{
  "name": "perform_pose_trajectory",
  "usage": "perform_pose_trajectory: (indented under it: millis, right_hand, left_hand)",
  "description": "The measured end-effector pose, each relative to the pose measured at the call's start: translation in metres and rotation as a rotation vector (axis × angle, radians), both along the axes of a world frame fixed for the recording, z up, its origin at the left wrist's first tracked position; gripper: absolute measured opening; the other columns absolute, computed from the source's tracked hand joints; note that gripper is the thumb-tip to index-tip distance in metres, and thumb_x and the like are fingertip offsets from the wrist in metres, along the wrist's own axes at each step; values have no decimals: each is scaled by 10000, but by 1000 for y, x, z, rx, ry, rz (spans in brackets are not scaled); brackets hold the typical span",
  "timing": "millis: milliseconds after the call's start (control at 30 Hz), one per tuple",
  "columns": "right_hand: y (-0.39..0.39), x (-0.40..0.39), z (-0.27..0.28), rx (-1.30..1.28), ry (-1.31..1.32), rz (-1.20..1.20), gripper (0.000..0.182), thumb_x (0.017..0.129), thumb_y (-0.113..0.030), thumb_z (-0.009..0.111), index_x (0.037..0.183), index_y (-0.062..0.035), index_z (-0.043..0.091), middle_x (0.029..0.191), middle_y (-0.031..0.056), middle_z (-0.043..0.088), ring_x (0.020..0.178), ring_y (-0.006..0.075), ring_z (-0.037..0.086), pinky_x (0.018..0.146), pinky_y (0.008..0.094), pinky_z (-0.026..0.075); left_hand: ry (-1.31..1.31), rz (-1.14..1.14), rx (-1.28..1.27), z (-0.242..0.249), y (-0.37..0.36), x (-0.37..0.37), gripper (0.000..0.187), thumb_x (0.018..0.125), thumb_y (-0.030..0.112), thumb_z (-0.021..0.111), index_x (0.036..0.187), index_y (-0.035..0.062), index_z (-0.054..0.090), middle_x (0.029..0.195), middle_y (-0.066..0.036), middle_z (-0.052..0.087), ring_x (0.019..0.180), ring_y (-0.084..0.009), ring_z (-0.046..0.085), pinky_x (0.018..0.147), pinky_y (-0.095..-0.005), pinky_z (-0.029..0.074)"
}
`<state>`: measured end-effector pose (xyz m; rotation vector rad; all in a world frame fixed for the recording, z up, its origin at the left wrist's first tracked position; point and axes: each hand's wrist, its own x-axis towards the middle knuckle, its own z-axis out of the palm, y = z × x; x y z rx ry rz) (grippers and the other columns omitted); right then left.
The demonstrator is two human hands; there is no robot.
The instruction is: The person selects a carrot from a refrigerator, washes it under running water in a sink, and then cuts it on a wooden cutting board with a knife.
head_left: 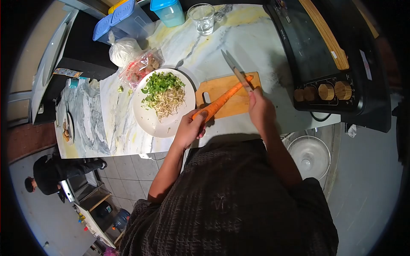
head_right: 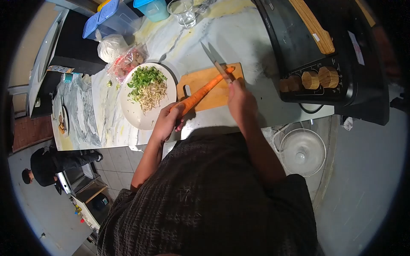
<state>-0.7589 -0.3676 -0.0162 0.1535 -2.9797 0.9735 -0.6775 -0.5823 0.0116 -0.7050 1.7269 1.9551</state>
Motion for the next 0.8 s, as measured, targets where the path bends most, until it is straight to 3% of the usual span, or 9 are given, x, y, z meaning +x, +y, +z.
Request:
perform_pose_trajectory:
  millis: [67, 167, 267, 367, 467, 667, 800]
  right_hand:
    - [3, -5, 8, 81, -125, 37, 146, 913, -214, 516, 877, -73, 532, 749, 161, 615, 743, 385, 610, 623, 473, 487]
    - [-3, 8, -1, 37, -32, 213, 150, 912, -217, 518, 881, -72, 534, 769, 156, 618, 753, 374, 612, 635, 461, 493]
    - [-4, 1, -2, -70, 137, 83, 161, 915, -208, 514, 864, -55, 510, 727, 190, 593, 690, 411, 589, 562, 494, 452]
    - [-2, -6, 2, 23, -36, 43, 162, 920, -216, 507, 870, -62, 512, 736, 193, 590, 695, 410, 588, 565, 497, 453]
    - [-4, 5, -6, -19, 13, 174, 172, 921, -238, 503, 885, -73, 535, 790, 146, 619, 737, 372, 608, 629, 468, 482]
    - [4, -10, 0, 26, -46, 27, 179, 932, -261, 499, 907, -84, 517, 713, 193, 602, 684, 417, 590, 564, 492, 450]
    - [-3, -1, -5, -29, 77, 143, 191, 923, -270, 496, 935, -89, 558, 728, 166, 622, 691, 401, 601, 594, 491, 470]
  left_hand:
    - [-12, 9, 24, -3, 0, 5, 310, 947, 285, 478, 1043, -3, 545, 626, -24, 485, 458, -90, 454, 402, -222, 324]
    - [-18, 10, 53, -1, 4, 2, 305, 946, 281, 473, 1035, -3, 540, 629, -25, 488, 461, -92, 458, 401, -222, 324]
    - [-22, 39, 10, 1, 7, 5, 308, 928, 260, 489, 1038, -21, 552, 601, -17, 485, 429, -81, 460, 381, -217, 331]
    - [-16, 14, 10, 2, 8, 4, 340, 943, 278, 468, 1101, -14, 540, 640, -29, 492, 466, -98, 461, 407, -224, 331]
    - [-40, 25, 17, 5, 8, 5, 358, 942, 284, 477, 1129, -16, 537, 644, -30, 493, 467, -99, 463, 410, -225, 336]
    - [-13, 20, 8, 4, 10, 5, 339, 943, 273, 474, 1107, -16, 544, 646, -32, 497, 472, -99, 472, 414, -228, 347]
    - [0, -13, -25, 7, 11, -2, 321, 942, 267, 476, 1080, -14, 547, 640, -29, 497, 475, -100, 477, 413, -228, 349]
